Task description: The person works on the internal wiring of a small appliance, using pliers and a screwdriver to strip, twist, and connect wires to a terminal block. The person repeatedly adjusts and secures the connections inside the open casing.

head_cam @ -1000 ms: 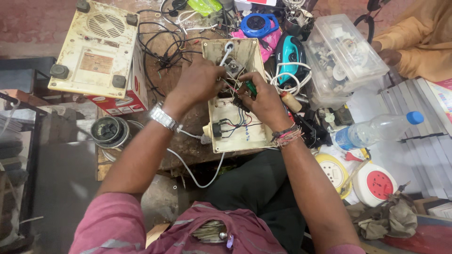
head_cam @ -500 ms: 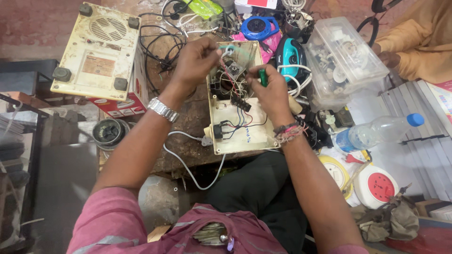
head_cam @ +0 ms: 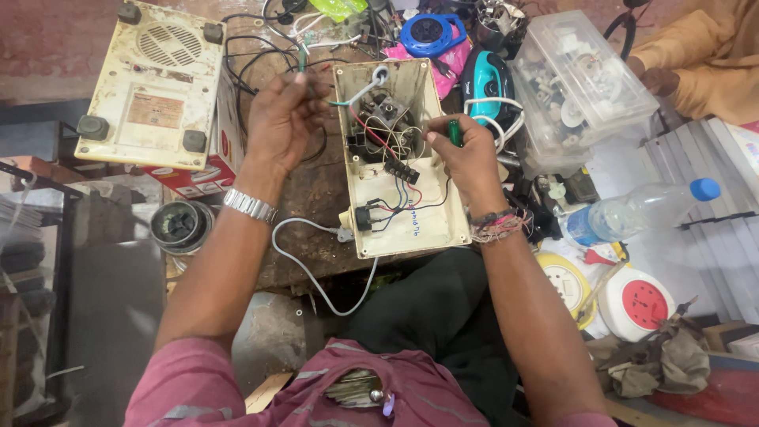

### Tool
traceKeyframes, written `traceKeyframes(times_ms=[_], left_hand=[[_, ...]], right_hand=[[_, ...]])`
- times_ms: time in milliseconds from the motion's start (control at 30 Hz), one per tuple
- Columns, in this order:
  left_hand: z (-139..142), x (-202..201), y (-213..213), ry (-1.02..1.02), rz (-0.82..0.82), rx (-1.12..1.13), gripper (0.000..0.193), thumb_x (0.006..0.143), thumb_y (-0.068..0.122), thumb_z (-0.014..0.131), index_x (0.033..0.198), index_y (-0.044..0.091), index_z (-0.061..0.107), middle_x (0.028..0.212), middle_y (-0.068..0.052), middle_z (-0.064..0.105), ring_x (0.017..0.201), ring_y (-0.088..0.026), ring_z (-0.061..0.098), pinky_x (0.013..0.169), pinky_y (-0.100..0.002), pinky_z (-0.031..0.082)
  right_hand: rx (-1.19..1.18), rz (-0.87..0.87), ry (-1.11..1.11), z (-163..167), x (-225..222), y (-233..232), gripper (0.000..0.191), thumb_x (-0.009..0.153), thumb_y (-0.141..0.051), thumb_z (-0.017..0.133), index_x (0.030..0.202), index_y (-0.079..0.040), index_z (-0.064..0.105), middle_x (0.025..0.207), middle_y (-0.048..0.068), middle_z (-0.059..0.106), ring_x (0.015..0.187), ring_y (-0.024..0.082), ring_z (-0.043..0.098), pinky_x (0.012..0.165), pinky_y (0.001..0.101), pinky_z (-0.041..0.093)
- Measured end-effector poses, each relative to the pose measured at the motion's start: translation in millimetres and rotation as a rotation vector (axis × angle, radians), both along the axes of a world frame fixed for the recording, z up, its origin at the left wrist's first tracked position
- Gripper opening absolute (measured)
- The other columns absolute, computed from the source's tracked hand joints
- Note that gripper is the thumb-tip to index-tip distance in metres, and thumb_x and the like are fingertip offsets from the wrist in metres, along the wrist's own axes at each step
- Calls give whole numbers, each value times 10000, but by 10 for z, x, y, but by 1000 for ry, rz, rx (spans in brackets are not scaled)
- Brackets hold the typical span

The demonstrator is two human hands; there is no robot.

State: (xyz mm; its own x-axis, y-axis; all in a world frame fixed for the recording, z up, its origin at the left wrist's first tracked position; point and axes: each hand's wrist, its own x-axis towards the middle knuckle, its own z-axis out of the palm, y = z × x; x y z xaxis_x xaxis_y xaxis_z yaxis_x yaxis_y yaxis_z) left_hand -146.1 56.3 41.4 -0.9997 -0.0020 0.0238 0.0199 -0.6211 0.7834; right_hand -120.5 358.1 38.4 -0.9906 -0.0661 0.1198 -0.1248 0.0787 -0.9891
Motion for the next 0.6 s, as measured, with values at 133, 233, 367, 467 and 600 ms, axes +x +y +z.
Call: traceKeyframes(times_ms=[133,233,367,467,600], left_hand=[[-305,-78,-136,-127,131,317,47,984,67,638,1022,41,650,989,-131,762,825,-205,723,696,-298,554],[-471,-115,-142,-182,176,363,66,977,49,650,1042,56,645,1004,-107,755,846,-188,730,704,-298,559],[-475,-138,-112,-146,156,306,86,1000,87,640,1085,78,640,1001,-93,748,829,-174,706,687,-299,535],[-370,-103,-41,-134,95,252,122,1000,134,632,1118,105,653,990,-45,739,781,-142,667,638,-280,495],[-199,42,4,-65,-83,179,109,1013,156,645,1112,117,665,980,-16,723,811,-136,654,649,-270,466]], right_hand=[[-72,4,-66,-31,10,15,147,941,-36,716,1088,-37,725,843,-28,684,575,-19,452,483,178,323],[-120,12,-84,-33,-11,17,150,934,-30,706,1084,-31,705,894,6,742,564,-20,455,477,175,326],[-128,24,-90,-37,-25,30,149,941,-36,700,1090,-28,694,913,28,755,553,-19,447,467,172,314],[-137,17,-106,-50,-24,25,138,939,-45,703,1076,-37,690,897,28,760,533,-22,437,451,170,305],[3,-1,-43,-70,-25,3,128,941,-48,703,1067,-25,692,888,24,766,584,-5,517,501,181,383]])
